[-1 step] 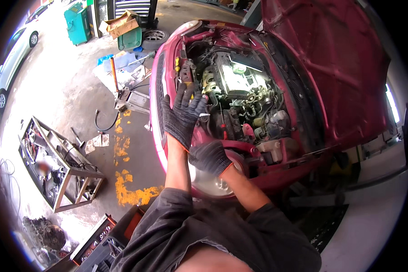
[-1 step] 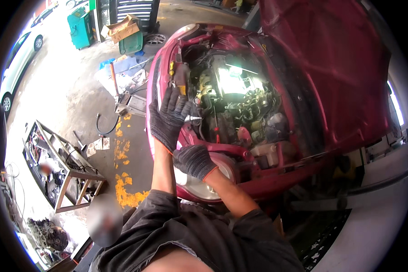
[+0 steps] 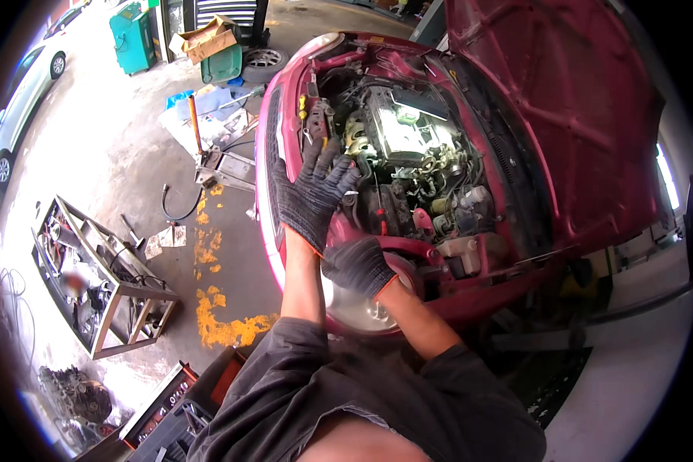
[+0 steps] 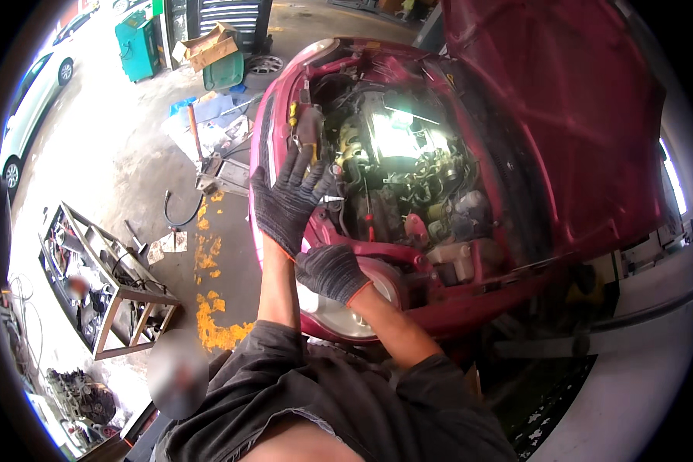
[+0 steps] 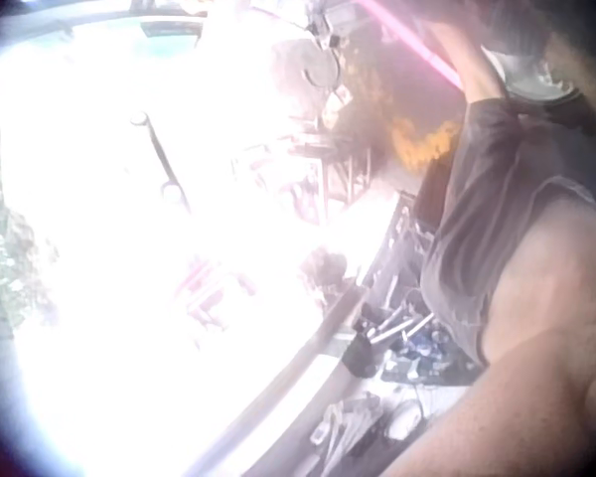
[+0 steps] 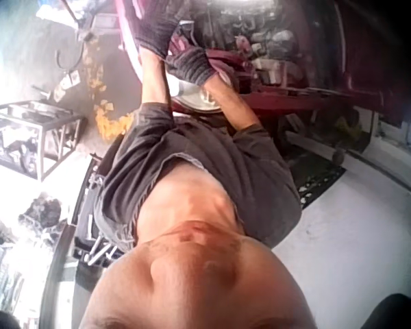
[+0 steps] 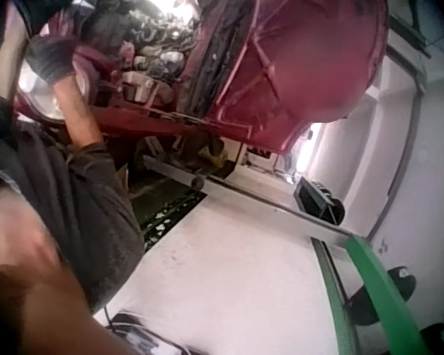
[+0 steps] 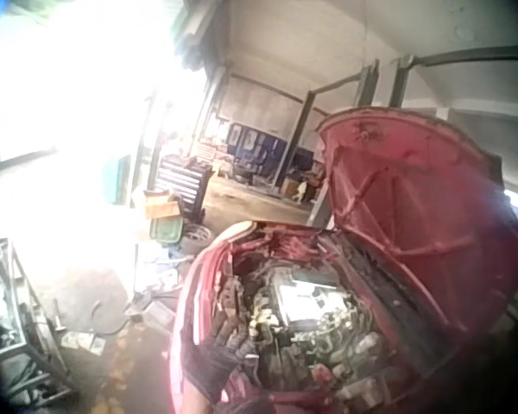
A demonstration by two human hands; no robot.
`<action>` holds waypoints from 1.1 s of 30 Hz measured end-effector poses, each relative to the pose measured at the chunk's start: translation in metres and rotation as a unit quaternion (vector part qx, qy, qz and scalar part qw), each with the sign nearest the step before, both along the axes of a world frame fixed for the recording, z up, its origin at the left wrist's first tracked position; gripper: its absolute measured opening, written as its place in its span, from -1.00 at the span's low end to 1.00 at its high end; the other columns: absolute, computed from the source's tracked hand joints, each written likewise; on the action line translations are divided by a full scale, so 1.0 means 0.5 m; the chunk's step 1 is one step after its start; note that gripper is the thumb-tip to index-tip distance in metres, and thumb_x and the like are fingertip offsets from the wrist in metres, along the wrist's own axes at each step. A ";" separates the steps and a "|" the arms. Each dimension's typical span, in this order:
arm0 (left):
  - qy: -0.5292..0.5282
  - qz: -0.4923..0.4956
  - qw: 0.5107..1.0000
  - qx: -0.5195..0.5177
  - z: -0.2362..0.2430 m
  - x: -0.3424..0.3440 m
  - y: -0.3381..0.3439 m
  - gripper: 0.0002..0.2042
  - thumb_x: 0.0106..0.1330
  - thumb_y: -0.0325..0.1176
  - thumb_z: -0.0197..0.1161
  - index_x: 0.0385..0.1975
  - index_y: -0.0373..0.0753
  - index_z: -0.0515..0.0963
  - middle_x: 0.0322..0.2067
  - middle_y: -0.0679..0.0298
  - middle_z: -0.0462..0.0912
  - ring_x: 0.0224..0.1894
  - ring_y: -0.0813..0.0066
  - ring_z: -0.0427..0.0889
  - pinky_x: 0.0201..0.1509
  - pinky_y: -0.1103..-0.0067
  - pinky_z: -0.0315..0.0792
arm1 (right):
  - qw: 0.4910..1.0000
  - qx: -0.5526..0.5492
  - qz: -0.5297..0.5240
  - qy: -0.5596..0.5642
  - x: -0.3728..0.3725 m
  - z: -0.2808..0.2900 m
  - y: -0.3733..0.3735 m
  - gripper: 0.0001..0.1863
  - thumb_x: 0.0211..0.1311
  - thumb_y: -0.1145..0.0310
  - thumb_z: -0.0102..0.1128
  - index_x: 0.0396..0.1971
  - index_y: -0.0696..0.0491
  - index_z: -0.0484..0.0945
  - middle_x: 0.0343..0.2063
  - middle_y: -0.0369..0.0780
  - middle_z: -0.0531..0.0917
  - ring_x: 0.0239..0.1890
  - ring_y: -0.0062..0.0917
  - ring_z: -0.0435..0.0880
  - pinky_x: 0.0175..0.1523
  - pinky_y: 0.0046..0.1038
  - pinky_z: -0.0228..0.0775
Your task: The person disconnects electrical connectors and a hose from a car engine by hand and with a screwdriver, applies a substance from a tube to a component, and reconnects the parts.
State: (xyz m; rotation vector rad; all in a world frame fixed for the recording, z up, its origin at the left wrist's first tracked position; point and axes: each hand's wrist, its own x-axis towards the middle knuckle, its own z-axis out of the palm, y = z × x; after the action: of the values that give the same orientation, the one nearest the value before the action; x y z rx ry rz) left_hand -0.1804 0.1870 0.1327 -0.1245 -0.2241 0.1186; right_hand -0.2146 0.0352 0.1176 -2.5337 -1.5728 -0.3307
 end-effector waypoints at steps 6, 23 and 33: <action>0.044 0.021 0.999 -0.008 0.003 0.024 -0.020 -0.47 0.43 -0.03 -0.12 0.27 -0.25 0.27 0.20 -0.06 0.38 0.18 -0.09 0.41 0.28 0.02 0.27 | 1.000 0.006 0.019 0.022 0.006 -0.005 -0.023 -0.78 0.05 0.15 0.14 -0.62 -0.03 0.48 -0.71 -0.17 0.54 -0.60 -0.24 0.58 -0.53 -0.15 0.31; -0.001 0.351 0.087 0.932 -0.017 0.128 -0.222 -0.19 0.05 0.26 0.18 0.30 -0.06 0.29 0.37 0.07 0.13 0.42 -0.04 0.01 0.36 -0.16 -0.17 | 0.978 0.123 -0.166 -0.026 0.074 0.083 -0.178 -0.73 0.01 0.05 0.31 -0.44 -0.07 0.61 -0.43 -0.16 0.64 -0.35 -0.21 0.63 -0.19 -0.20 0.44; -0.001 0.361 -0.007 0.933 -0.079 0.173 -0.355 -0.27 0.05 0.11 0.26 0.31 0.26 0.24 0.36 0.15 0.15 0.33 -0.07 0.17 0.36 -0.08 -0.09 | 0.983 0.036 -0.079 0.160 0.149 0.052 -0.296 -0.68 -0.07 0.04 0.19 -0.58 0.02 0.61 -0.59 -0.07 0.64 -0.49 -0.20 0.65 -0.32 -0.08 0.40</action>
State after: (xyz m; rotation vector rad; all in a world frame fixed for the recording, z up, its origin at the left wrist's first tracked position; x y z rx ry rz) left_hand -0.0941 0.0093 0.0931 -3.0864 0.2500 -0.8092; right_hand -0.1401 -0.1129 0.1438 -2.5065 -1.2248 0.0058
